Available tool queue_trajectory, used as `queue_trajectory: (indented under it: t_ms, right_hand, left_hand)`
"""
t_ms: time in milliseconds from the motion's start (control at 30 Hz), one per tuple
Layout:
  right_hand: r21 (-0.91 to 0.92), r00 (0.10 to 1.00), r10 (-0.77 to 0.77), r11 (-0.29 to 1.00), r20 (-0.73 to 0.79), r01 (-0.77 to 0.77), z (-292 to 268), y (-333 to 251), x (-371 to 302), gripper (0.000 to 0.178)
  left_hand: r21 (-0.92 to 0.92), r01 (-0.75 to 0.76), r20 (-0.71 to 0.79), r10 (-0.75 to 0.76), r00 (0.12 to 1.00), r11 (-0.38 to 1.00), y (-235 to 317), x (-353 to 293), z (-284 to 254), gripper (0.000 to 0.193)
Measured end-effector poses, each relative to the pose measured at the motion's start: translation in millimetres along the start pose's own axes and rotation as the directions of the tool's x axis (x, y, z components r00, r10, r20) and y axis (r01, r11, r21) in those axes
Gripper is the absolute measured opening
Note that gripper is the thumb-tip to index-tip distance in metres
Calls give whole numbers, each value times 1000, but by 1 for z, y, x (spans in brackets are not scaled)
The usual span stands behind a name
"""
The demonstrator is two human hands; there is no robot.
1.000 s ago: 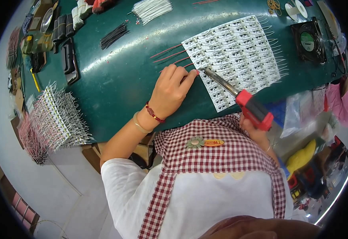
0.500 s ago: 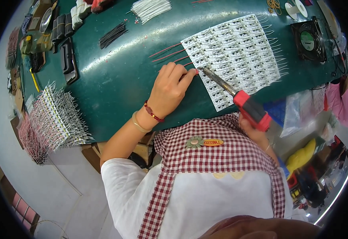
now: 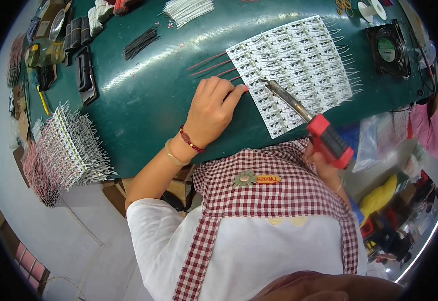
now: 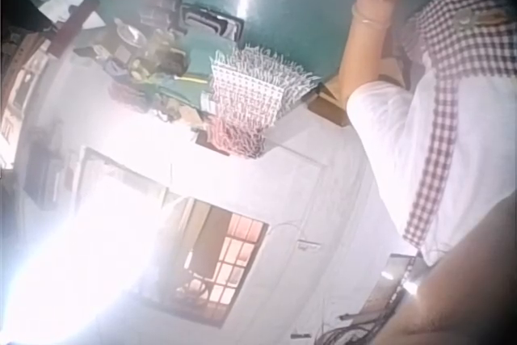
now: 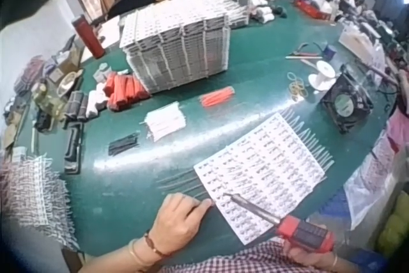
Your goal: The person places an LED circuit board on the workbench and solders wires onto the connections on the board using a soldering iron.
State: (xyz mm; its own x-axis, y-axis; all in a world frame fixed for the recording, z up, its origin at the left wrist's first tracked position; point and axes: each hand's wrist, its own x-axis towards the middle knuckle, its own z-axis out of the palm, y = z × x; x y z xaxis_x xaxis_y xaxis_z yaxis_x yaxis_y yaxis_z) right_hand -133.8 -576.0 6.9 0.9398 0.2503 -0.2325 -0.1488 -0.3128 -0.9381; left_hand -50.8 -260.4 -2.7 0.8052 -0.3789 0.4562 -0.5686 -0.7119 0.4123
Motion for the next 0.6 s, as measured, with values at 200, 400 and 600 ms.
queue_trajectory:
  t_ms: [200,400,600]
  right_hand:
    - [41,999,10,999,42,-12,-1,-3,1,20]
    - [-26,997,-1,1000,73,3,-2,4,-3,18]
    - [80,996,81,993,34,-83,-3,-3,-6,20]
  left_hand:
    - [-1,-15,-13,15,1000,1000,13,-4,-1,23]
    - [86,65,33,-68,997,994,10,-8,-9,20]
    - [105,118,-41,-114,993,987,16,-8,-28,30]
